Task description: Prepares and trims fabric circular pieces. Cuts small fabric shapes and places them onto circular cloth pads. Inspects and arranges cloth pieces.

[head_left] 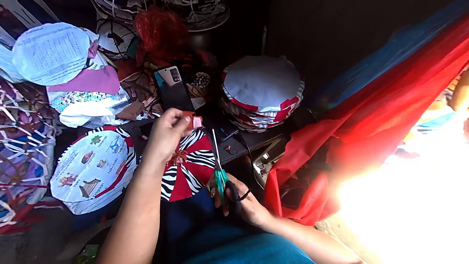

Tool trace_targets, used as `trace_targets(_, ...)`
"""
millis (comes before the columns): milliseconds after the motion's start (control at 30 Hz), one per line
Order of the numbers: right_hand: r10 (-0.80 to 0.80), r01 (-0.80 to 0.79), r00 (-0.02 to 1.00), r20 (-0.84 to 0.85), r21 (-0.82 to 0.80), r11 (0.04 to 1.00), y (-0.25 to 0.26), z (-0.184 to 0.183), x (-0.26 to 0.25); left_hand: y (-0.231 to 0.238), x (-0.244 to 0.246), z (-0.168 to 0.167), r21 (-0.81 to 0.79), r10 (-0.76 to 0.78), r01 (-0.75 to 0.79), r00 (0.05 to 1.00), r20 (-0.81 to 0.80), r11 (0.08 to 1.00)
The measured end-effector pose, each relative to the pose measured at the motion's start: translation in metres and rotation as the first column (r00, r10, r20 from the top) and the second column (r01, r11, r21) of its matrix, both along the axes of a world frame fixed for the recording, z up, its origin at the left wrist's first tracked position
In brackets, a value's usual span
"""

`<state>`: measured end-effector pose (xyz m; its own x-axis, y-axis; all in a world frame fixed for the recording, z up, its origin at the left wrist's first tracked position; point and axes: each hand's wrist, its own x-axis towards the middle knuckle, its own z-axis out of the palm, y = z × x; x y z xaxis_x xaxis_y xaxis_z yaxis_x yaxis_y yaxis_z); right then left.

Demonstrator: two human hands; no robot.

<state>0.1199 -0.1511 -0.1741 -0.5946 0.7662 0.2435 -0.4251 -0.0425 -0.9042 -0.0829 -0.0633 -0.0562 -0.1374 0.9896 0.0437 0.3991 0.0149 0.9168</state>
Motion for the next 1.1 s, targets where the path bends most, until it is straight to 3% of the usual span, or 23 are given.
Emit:
trace_targets(100,0.188,-0.190,0.981,-0.041,-0.059,0.980,0.000,-0.001,-0.006,-0.017,-0.009,0.010,0.079,-0.022,0.004,0.975,0.223,0.997)
trace_targets(200,0.286,-0.304,0.947,-0.143,-0.125,0.944,0.002,-0.001,-0.015,-0.032,-0.018,0.007,0.144,-0.126,0.085,0.945,0.303,0.986)
trace_targets(300,0.328,-0.372,0.913,-0.242,-0.163,0.914,0.005,0.003,-0.024,-0.048,-0.023,0.000,0.106,-0.185,0.157,0.918,0.351,0.982)
trace_targets(533,0.206,-0.218,0.968,-0.141,-0.082,0.972,0.005,0.014,-0.034,-0.068,-0.039,-0.020,0.020,-0.134,0.141,0.875,0.465,0.990)
trace_targets(700,0.069,-0.078,0.991,-0.111,-0.083,0.993,0.024,0.029,-0.029,-0.048,-0.024,-0.019,0.000,-0.152,0.165,0.905,0.397,0.986)
trace_targets(867,-0.061,0.065,0.997,0.037,-0.122,0.990,0.043,0.042,-0.023,-0.031,-0.015,-0.014,0.076,-0.094,0.075,0.952,0.291,0.994)
trace_targets(1000,0.076,-0.062,0.996,0.047,-0.248,0.967,0.038,0.030,-0.022,-0.033,-0.026,-0.025,0.046,0.048,-0.060,0.971,0.235,0.997)
trace_targets(1100,0.265,-0.247,0.962,0.059,-0.212,0.946,0.029,0.015,-0.020,-0.044,-0.036,-0.031,0.019,0.087,-0.097,0.956,0.280,0.995)
